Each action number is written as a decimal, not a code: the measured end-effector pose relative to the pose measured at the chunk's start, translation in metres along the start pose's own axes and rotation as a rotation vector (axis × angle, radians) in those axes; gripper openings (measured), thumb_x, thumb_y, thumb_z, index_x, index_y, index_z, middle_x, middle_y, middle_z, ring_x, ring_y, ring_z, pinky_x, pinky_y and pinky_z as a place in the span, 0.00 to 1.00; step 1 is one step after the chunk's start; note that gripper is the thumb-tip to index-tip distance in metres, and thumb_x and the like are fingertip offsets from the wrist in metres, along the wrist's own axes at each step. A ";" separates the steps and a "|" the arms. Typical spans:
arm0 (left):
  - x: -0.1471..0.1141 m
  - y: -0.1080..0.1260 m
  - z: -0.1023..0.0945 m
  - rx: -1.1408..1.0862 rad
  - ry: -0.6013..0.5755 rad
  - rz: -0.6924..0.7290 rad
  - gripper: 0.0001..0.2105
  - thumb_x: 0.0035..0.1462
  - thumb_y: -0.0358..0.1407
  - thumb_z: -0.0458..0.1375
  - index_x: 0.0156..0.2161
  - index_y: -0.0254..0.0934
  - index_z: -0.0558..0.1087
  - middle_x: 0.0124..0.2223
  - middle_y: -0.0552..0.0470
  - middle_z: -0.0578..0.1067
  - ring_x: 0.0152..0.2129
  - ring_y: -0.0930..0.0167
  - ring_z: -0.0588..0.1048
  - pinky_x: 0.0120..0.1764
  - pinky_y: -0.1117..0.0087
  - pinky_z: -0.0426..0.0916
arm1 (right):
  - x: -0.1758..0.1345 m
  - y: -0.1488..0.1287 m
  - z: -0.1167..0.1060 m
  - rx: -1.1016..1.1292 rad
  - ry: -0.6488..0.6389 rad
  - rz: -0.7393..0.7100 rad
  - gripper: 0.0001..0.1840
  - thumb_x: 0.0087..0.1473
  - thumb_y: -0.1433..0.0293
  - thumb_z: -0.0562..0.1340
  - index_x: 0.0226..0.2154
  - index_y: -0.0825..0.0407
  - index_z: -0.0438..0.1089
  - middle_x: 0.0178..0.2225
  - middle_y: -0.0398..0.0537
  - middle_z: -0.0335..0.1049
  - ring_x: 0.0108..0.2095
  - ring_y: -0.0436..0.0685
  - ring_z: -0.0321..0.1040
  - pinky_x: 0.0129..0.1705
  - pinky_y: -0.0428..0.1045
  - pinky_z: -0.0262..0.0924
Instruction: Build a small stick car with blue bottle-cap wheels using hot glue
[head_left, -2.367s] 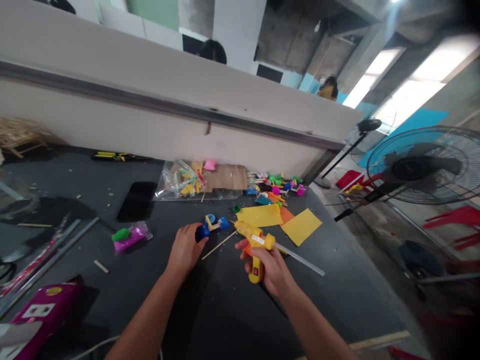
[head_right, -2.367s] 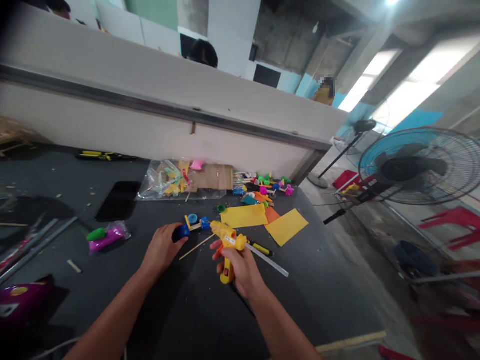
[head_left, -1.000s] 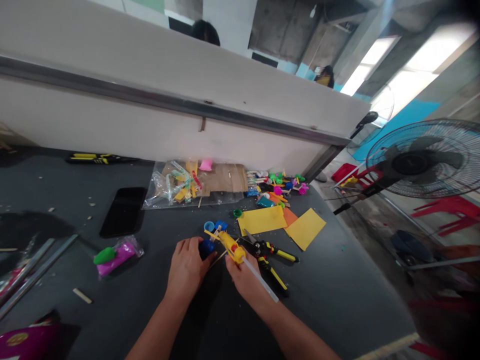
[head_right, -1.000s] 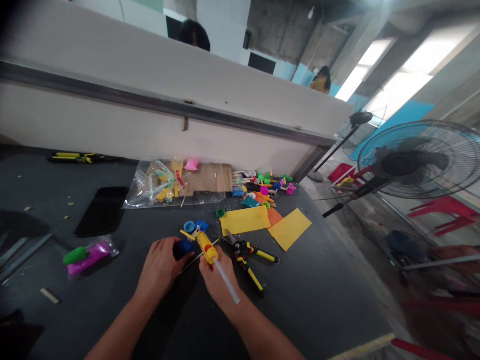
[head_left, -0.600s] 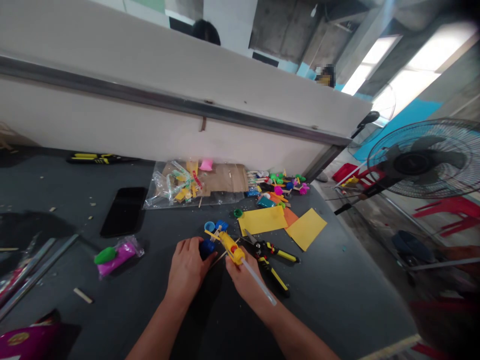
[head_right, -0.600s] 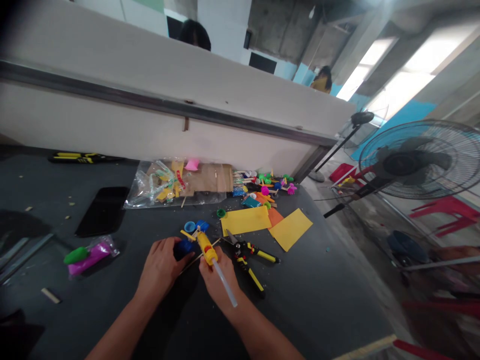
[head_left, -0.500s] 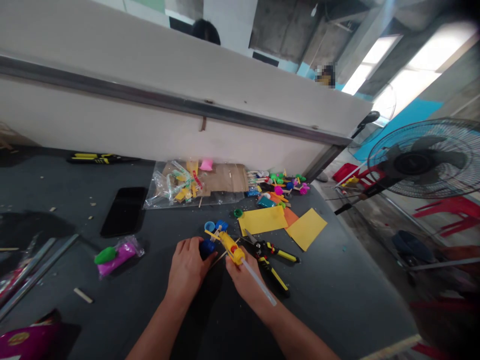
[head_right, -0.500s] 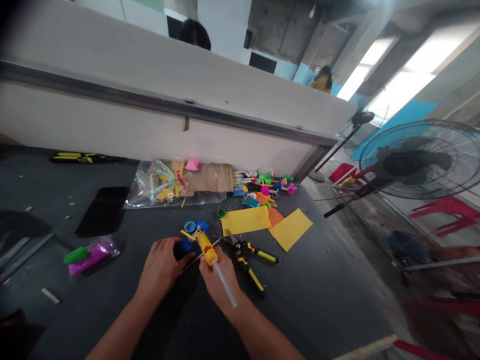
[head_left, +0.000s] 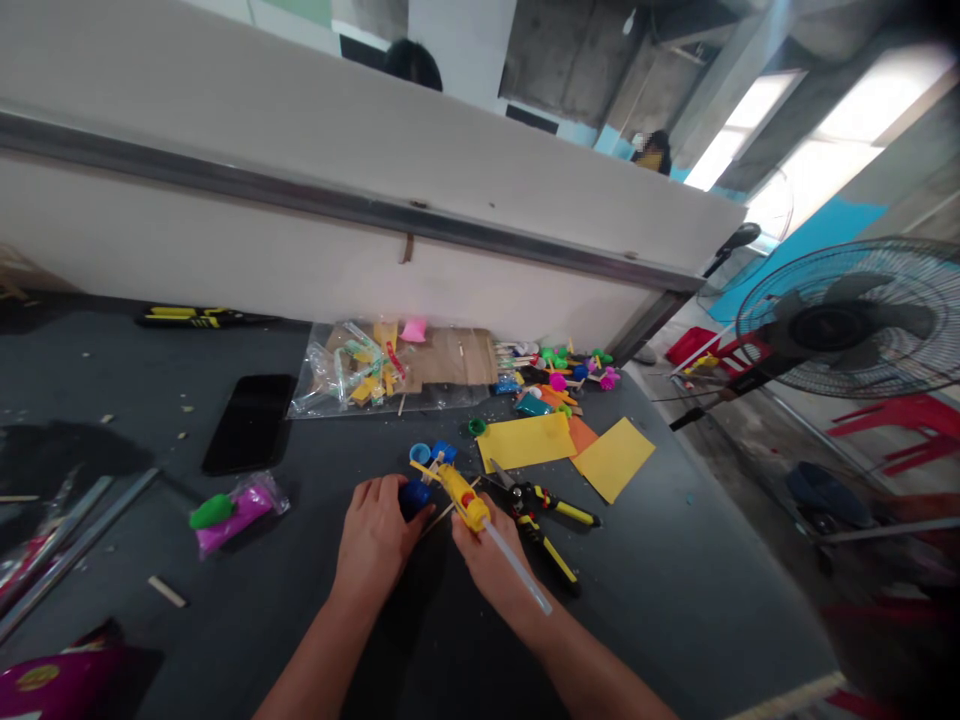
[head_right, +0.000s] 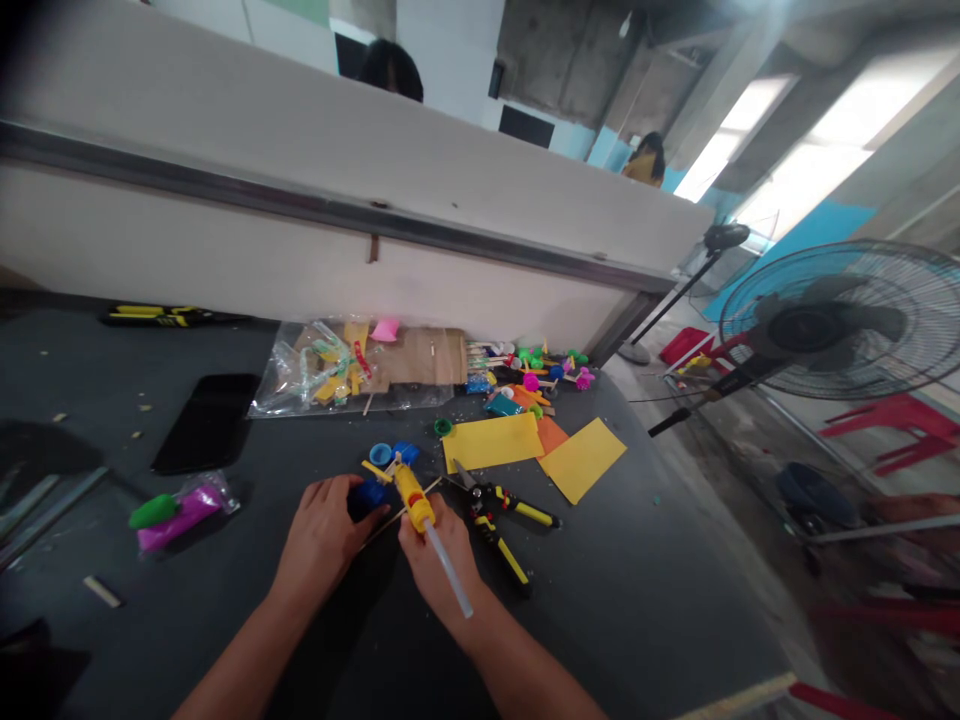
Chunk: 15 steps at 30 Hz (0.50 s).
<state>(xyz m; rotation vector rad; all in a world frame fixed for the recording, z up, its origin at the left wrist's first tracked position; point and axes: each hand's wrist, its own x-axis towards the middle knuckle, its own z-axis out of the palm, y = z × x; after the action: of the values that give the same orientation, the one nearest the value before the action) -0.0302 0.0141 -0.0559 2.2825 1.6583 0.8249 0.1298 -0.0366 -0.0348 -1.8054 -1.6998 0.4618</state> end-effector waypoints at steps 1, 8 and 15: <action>0.000 0.000 0.000 -0.001 -0.001 0.003 0.15 0.52 0.44 0.58 0.40 0.35 0.66 0.37 0.45 0.73 0.38 0.60 0.69 0.44 0.58 0.65 | 0.000 0.000 0.000 0.001 0.006 -0.004 0.09 0.55 0.67 0.52 0.29 0.53 0.64 0.26 0.47 0.66 0.27 0.54 0.66 0.32 0.47 0.60; 0.000 -0.001 0.001 -0.003 -0.014 -0.011 0.15 0.52 0.44 0.58 0.40 0.36 0.66 0.37 0.45 0.73 0.38 0.60 0.69 0.44 0.57 0.65 | 0.000 0.002 0.001 0.010 0.014 -0.017 0.09 0.56 0.67 0.53 0.29 0.52 0.64 0.27 0.46 0.67 0.27 0.54 0.66 0.32 0.47 0.60; 0.000 -0.001 0.001 -0.016 -0.007 -0.009 0.15 0.53 0.44 0.58 0.40 0.36 0.67 0.37 0.45 0.73 0.38 0.60 0.69 0.45 0.57 0.65 | -0.001 0.003 0.002 -0.023 0.007 -0.036 0.09 0.56 0.68 0.52 0.29 0.53 0.64 0.27 0.47 0.67 0.27 0.54 0.66 0.32 0.47 0.60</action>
<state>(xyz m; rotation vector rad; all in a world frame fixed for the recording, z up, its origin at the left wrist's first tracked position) -0.0307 0.0147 -0.0572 2.2632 1.6513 0.8251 0.1311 -0.0369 -0.0386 -1.7870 -1.7369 0.4218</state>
